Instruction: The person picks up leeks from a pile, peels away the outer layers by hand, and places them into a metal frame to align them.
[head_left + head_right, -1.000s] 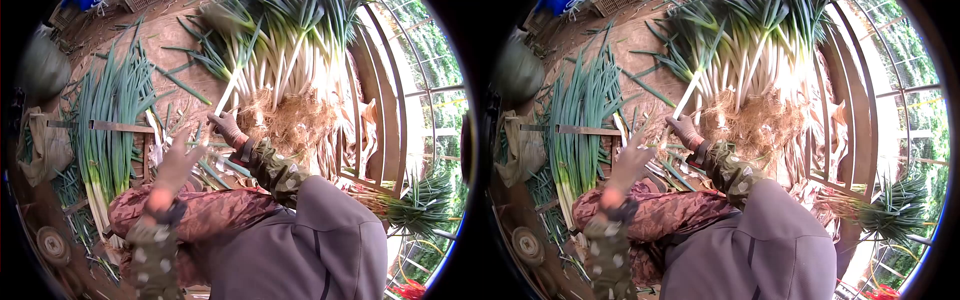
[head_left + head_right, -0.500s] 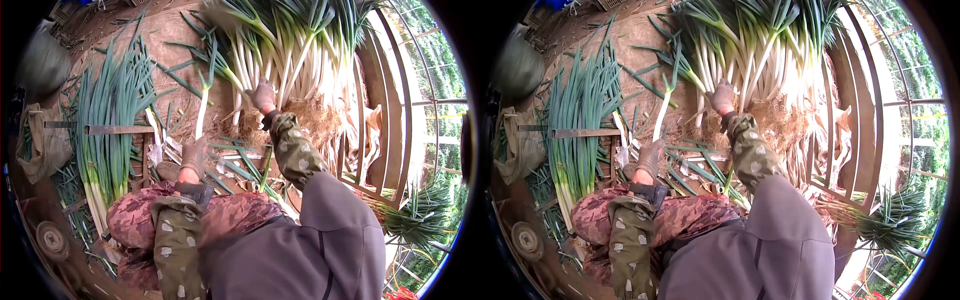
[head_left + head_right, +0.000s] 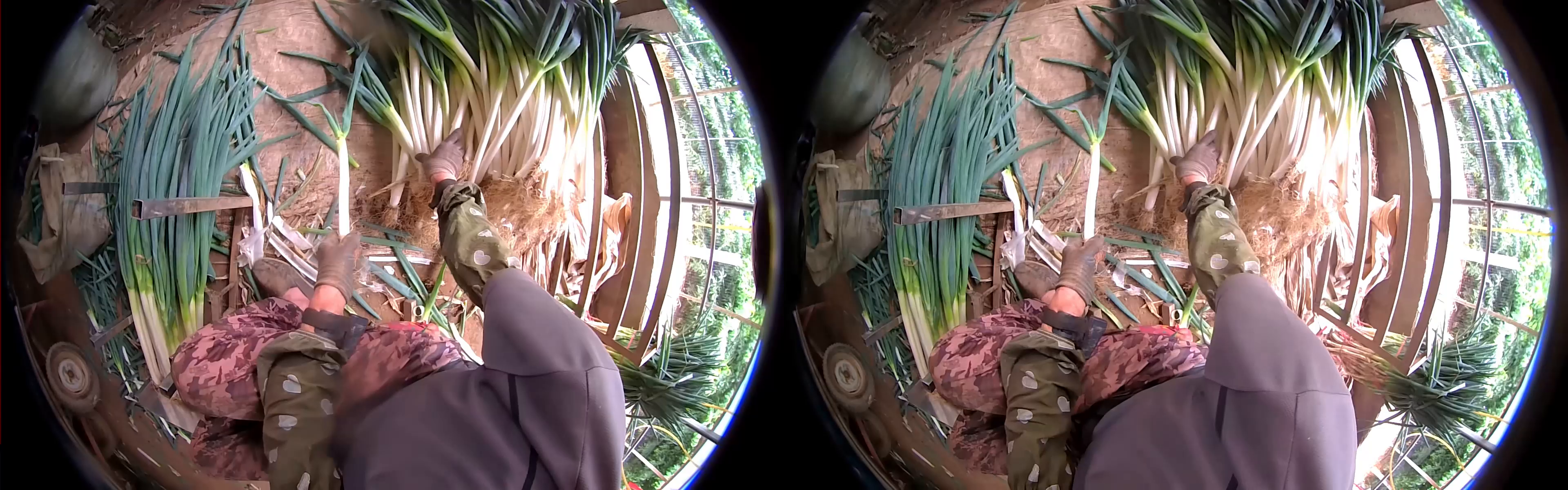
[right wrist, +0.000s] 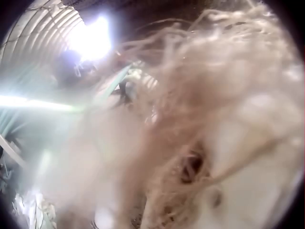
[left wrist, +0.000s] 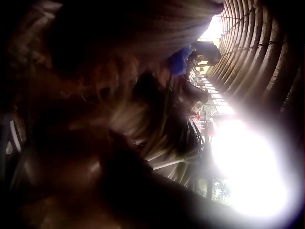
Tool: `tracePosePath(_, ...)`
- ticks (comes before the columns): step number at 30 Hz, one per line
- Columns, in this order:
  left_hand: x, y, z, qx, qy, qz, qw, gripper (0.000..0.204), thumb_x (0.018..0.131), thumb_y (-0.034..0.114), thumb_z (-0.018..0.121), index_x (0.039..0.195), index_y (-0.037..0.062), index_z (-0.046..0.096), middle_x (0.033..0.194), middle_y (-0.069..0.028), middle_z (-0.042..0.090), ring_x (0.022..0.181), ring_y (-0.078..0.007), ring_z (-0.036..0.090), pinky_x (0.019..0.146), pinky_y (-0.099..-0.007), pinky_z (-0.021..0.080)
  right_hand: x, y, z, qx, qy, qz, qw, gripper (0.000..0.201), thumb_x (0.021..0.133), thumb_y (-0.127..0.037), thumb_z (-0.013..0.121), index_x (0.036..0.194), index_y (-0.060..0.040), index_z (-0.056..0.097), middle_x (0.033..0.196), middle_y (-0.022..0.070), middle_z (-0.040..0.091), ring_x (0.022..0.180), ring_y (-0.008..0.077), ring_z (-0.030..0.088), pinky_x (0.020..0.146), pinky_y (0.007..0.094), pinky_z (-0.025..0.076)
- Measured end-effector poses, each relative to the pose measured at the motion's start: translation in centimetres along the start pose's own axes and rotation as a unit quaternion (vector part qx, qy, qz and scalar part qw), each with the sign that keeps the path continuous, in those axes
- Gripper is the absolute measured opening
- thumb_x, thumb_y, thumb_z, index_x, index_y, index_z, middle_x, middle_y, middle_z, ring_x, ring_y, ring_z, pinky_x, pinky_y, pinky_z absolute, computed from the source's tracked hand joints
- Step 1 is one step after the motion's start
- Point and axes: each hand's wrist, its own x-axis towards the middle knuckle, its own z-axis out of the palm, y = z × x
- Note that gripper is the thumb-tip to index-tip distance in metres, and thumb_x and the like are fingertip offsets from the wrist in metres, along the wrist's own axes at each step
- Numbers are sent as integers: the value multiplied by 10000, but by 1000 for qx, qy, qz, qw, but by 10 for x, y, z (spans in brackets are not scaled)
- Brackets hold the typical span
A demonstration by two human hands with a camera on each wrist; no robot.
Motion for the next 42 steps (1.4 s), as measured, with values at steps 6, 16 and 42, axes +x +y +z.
tracePosePath(6, 7, 0, 10, -19, -33, -30, 999, 190, 843, 128, 701, 816, 19, 548, 635, -37, 555, 499, -124, 490, 456, -291, 388, 16, 7, -16, 86, -123, 23, 988, 1000, 644, -275, 910, 1372, 26, 294, 1112, 259, 681, 1075, 408, 669, 958, 443, 530)
tracePosePath(16, 10, -2, 36, 10, -174, 8, 985, 252, 818, 179, 746, 972, 0, 660, 749, -76, 683, 755, -170, 671, 742, -297, 514, 52, 30, -60, 323, -280, -40, 903, 701, 655, -328, 932, 1025, 181, 623, 886, 143, 676, 778, 239, 620, 709, 373, 501)
tracePosePath(42, 56, 24, 64, -31, -192, -73, 978, 321, 778, 205, 769, 1033, 17, 718, 940, -44, 678, 833, -179, 599, 840, -316, 465, 35, 55, -50, 239, -342, -97, 904, 431, 970, -318, 630, 1028, 109, 637, 870, 128, 714, 718, 182, 629, 663, 330, 507)
